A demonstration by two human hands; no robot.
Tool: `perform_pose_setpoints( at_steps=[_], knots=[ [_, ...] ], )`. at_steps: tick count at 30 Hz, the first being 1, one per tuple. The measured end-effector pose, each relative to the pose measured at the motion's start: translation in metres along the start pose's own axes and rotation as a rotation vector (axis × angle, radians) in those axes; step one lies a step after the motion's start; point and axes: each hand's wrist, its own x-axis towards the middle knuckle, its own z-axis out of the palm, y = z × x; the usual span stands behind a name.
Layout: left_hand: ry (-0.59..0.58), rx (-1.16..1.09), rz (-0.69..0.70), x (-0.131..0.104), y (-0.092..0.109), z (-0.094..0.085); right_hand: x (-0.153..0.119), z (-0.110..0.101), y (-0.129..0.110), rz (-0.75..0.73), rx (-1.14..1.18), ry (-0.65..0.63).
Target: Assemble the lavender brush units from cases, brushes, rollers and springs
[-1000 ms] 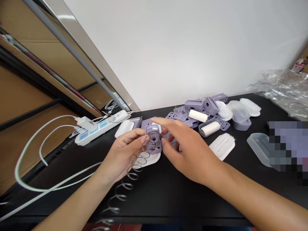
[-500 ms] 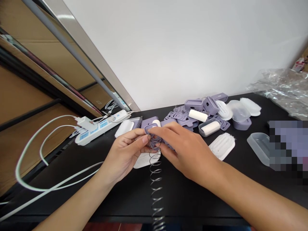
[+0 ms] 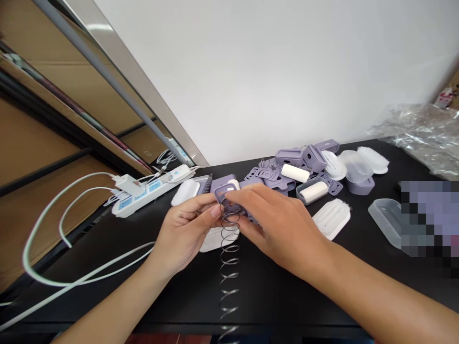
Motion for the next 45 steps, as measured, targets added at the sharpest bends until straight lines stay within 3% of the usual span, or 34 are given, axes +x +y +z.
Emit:
perform_pose_setpoints(
  at_steps=[10,18,28,36,45],
  knots=[
    [0.044,0.041,0.100,-0.003,0.001,0.002,0.000,-0.003,-0.003,-0.072,-0.078,0.017],
    [0.006,0.068,0.113,-0.004,-0.002,0.001,-0.001,-0.001,-0.004,-0.124,-0.187,0.082],
    [-0.067,0.087,0.247,-0.005,-0.001,0.006,0.000,0.007,-0.007,-0.155,-0.254,0.192],
    [0.037,0.225,0.382,-0.009,-0.002,0.003,-0.005,0.009,-0.006,-0.223,-0.219,0.225],
    [0.054,0.234,0.378,-0.009,-0.004,0.000,-0.006,0.011,-0.002,-0.207,-0.203,0.178]
  ],
)
